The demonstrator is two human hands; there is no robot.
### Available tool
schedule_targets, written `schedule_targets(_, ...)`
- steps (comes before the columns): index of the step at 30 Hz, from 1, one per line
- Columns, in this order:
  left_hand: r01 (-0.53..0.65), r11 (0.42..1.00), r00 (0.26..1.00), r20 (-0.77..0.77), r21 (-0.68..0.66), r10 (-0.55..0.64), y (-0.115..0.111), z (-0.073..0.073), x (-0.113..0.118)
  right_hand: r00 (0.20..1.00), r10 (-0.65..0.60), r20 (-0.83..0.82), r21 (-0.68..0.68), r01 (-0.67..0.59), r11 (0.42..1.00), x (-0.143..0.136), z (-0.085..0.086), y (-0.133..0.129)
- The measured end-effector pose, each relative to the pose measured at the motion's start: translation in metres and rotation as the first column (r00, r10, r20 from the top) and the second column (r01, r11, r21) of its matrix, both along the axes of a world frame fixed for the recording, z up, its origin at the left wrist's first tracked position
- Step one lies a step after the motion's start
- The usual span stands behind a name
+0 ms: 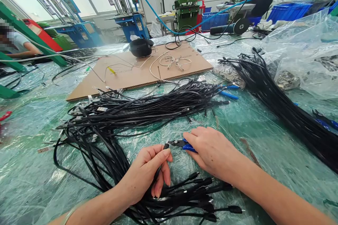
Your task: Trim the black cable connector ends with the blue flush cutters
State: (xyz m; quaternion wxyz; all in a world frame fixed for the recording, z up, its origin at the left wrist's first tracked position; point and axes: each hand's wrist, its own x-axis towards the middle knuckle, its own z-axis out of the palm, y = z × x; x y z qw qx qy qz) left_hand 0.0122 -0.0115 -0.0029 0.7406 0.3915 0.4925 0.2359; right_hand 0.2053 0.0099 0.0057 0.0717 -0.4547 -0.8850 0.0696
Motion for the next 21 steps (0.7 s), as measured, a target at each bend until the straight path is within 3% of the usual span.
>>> schedule_targets(12,0.004,1.0,1.0,-0.002,0.01,-0.004,0.001,-0.0007,0.0002,0.999,0.031,0.008,0.066,-0.031,0.997,-0.0035,-0.0006,-0.0007)
schedule_targets(21,0.021,1.0,1.0,-0.008,0.023,-0.021,0.0006,-0.0033,-0.0007,0.999,0.032,0.02,0.006,-0.032,0.999,-0.0023,-0.0017,0.0003)
